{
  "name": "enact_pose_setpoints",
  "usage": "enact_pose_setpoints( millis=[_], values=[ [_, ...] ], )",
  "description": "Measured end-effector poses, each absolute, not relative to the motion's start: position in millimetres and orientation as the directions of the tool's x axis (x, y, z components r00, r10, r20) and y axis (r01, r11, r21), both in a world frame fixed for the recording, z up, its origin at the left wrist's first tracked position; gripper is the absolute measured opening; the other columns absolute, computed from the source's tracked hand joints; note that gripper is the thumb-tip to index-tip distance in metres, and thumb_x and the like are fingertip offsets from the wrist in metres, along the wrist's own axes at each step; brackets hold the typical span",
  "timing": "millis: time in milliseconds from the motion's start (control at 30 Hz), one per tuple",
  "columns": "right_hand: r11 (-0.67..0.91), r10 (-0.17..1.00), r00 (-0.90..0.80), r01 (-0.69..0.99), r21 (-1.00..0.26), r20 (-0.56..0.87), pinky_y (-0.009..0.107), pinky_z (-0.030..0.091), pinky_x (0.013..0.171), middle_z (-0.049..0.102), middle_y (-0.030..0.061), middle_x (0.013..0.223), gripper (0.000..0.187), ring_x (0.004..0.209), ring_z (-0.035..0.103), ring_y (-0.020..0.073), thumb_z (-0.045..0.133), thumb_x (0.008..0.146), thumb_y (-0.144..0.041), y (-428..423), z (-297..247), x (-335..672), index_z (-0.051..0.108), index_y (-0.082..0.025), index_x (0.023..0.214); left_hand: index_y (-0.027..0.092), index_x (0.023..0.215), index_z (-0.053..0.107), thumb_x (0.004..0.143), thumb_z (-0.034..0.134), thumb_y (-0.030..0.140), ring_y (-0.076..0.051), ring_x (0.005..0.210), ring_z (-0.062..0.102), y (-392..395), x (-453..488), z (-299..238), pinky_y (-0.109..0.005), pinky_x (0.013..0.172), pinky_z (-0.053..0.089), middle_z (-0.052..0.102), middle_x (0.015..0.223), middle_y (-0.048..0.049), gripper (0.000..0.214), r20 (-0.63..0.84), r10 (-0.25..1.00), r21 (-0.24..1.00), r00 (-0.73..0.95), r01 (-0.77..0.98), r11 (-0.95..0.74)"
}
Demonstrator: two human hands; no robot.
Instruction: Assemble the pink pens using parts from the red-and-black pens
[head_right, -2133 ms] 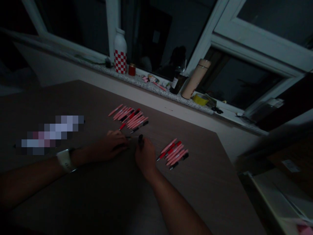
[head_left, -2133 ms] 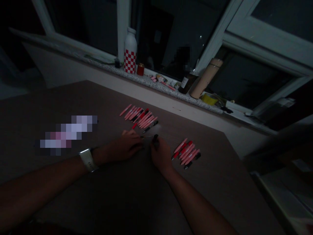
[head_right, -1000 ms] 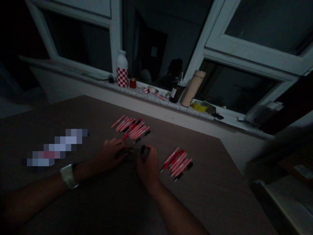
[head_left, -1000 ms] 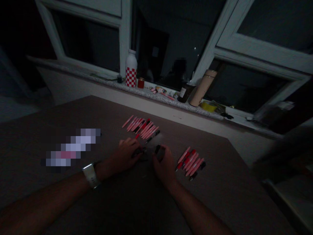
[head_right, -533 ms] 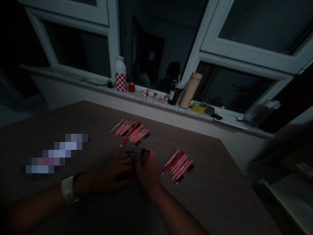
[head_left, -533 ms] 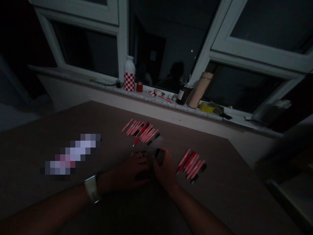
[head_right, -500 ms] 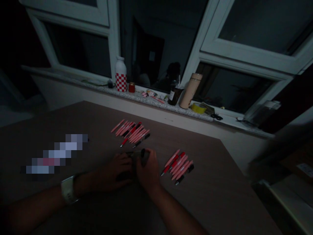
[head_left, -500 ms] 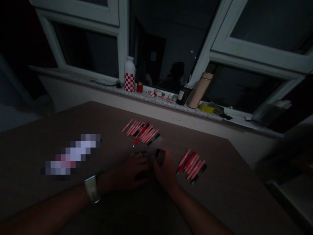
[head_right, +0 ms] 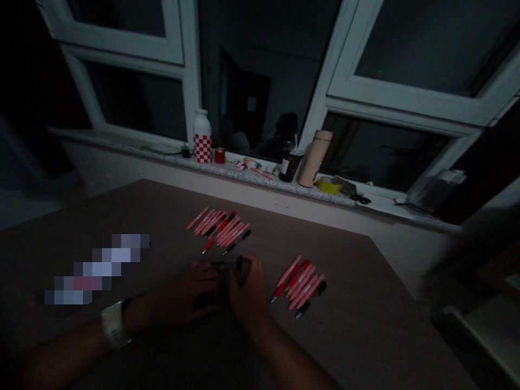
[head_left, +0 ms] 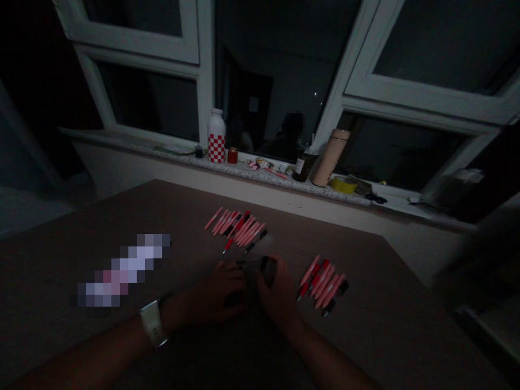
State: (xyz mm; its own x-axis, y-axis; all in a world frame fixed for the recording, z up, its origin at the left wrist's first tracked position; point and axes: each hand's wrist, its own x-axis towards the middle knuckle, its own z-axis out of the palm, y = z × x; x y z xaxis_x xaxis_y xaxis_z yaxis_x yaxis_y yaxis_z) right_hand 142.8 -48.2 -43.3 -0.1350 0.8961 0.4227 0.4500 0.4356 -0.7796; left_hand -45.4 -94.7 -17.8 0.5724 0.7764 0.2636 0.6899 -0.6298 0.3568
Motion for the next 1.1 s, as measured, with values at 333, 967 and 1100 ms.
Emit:
enact_pose_setpoints(
  millis=[333,967,1100],
  values=[
    [0.457,0.88,-0.105,0.453,-0.766,0.463,0.037,0.052,0.083,0.067,0.0084,0.104,0.03,0.096,0.065,0.0248,0.06,0.084,-0.03,-47.6,-45.4,142.9,0.057,-0.019,0.112,0.022,0.092,0.063,0.085,0.067,0.026,-0.023,0.1,0.052,-96.3,-47.4,-13.4,-0.038,0.089,0.035,0.064,0.098,-0.0019,0.009,0.233,0.77,0.313,0.594,0.704,-0.637],
    [0.478,0.842,0.046,0.398,-0.783,0.538,0.027,0.038,0.053,0.054,-0.0019,0.07,0.022,0.056,0.048,0.0148,0.059,0.088,-0.036,-53.9,-43.7,148.1,0.057,-0.019,0.1,0.022,0.11,0.061,0.097,0.052,0.022,-0.022,0.101,0.057,-86.2,-50.3,-24.3,-0.036,0.089,0.039,0.065,0.109,-0.0049,0.016,0.302,0.77,0.271,0.562,0.724,-0.635],
    [0.46,0.846,0.077,0.393,-0.796,0.527,0.025,0.035,0.05,0.047,-0.0053,0.064,0.022,0.052,0.044,0.0135,0.059,0.088,-0.038,-54.6,-46.3,149.1,0.055,-0.019,0.099,0.024,0.11,0.063,0.098,0.048,0.02,-0.022,0.101,0.055,-85.2,-51.7,-22.8,-0.037,0.089,0.04,0.064,0.111,-0.005,0.019,0.323,0.763,0.252,0.56,0.726,-0.639]
  ],
)
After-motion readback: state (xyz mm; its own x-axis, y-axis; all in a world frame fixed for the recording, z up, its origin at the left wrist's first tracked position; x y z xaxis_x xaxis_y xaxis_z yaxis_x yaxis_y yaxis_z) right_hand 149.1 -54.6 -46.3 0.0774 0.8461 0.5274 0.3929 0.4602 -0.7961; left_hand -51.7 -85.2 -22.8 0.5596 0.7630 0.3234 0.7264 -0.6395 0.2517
